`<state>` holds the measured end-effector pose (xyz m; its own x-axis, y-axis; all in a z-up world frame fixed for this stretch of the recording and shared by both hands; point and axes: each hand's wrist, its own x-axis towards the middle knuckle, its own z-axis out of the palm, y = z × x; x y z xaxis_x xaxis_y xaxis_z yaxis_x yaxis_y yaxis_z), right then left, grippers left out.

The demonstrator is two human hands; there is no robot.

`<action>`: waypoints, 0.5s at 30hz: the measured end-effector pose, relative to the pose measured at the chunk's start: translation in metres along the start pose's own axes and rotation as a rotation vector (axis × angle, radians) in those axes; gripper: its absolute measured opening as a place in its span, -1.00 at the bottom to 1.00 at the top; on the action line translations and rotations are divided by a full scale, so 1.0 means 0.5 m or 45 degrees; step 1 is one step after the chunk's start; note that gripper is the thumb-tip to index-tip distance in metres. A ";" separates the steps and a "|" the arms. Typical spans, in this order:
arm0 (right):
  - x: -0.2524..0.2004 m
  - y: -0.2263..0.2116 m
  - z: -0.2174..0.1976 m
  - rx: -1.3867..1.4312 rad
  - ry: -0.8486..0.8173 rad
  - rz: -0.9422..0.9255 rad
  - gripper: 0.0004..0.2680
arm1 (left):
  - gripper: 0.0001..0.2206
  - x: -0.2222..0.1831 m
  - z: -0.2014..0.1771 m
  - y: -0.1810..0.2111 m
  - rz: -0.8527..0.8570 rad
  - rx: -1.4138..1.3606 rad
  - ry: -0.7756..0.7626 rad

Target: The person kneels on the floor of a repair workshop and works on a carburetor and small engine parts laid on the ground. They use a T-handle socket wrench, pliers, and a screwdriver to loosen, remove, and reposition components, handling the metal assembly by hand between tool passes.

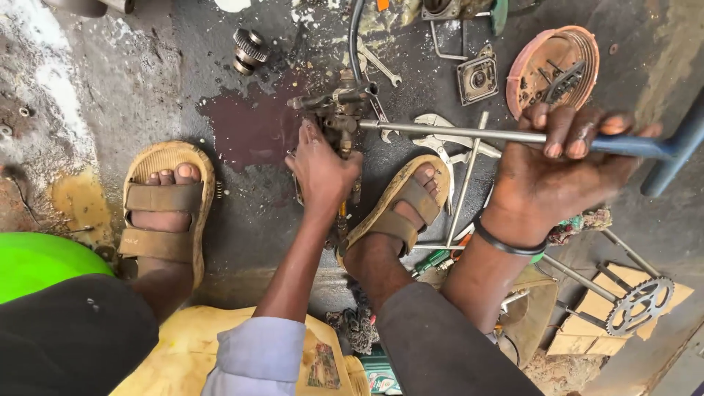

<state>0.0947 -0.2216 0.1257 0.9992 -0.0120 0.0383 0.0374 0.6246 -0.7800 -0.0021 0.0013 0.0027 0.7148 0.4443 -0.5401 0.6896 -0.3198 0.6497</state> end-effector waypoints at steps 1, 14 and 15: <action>-0.002 0.003 0.003 -0.080 0.059 -0.163 -0.61 | -0.23 0.003 0.006 -0.005 0.030 0.011 0.010; 0.026 -0.031 0.053 0.102 -0.256 0.170 -0.56 | -0.23 0.004 0.004 0.004 0.089 -0.023 0.030; 0.027 -0.025 0.067 0.039 -0.251 0.223 -0.53 | -0.27 0.005 -0.001 0.012 0.076 -0.044 0.020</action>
<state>0.1070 -0.2035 0.1570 0.9682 0.2486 0.0273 -0.1395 0.6274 -0.7661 0.0037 0.0012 0.0054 0.7523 0.4387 -0.4915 0.6414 -0.3173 0.6985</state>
